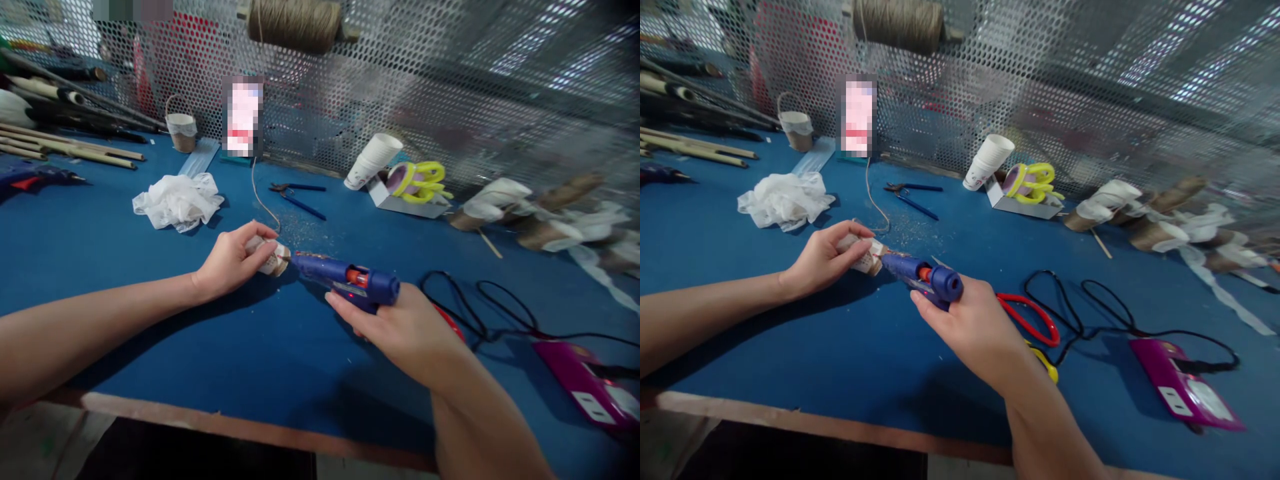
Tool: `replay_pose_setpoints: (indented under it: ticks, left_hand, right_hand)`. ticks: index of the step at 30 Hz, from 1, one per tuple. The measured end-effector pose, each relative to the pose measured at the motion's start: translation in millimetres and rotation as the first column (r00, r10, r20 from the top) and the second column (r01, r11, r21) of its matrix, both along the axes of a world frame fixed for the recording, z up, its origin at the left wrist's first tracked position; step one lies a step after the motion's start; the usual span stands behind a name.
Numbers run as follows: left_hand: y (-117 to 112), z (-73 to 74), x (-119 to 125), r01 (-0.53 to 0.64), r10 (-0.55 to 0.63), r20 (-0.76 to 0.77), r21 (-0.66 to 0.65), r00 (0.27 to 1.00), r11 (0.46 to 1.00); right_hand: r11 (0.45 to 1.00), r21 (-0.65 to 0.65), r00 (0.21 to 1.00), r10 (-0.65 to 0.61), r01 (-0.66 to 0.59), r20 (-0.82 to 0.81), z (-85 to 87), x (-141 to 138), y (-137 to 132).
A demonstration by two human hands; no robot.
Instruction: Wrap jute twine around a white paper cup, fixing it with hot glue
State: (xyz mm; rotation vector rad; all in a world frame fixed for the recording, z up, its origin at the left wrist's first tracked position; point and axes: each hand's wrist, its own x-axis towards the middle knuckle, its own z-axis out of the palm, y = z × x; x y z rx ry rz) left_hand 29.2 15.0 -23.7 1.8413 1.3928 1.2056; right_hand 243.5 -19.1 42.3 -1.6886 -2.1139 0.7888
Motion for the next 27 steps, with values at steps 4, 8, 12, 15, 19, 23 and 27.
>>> replay_pose_setpoints:
  ticks: [4,8,12,15,19,23,27]
  left_hand:
    - [0.6,-0.3,0.1,0.008,-0.008,0.011,0.003,1.0,1.0]
    - [0.1,-0.7,-0.6,0.008,-0.008,0.005,0.016,1.0,1.0]
    - [-0.6,-1.9,-2.0,0.026,-0.026,0.0,0.019,1.0,0.999]
    - [-0.6,-2.7,-2.7,0.035,-0.034,-0.004,0.035,0.999,0.999]
    - [-0.3,-4.3,-3.4,0.043,-0.043,-0.006,0.05,0.999,0.998]
    - [-0.4,-5.6,-3.7,0.047,-0.047,-0.007,0.063,0.999,0.997]
    - [-0.3,-5.8,-3.4,0.046,-0.046,-0.004,0.066,0.999,0.997]
  right_hand:
    - [0.999,-0.032,1.0,0.025,-0.025,-0.002,-0.6,0.3,-0.5]
    - [0.999,-0.03,1.0,-0.025,0.026,0.005,-0.1,-0.8,1.5]
    - [0.994,-0.081,0.997,-0.073,0.072,-0.018,1.8,-1.9,4.3]
    - [0.991,-0.111,0.994,-0.087,0.079,-0.065,1.3,-1.3,6.8]
    - [0.992,-0.115,0.994,-0.056,0.044,-0.098,-0.9,0.2,11.7]
    - [0.992,-0.123,0.993,-0.052,0.039,-0.108,-0.8,0.2,12.6]
    - [0.984,-0.167,0.988,-0.082,0.06,-0.131,0.8,0.5,8.2]
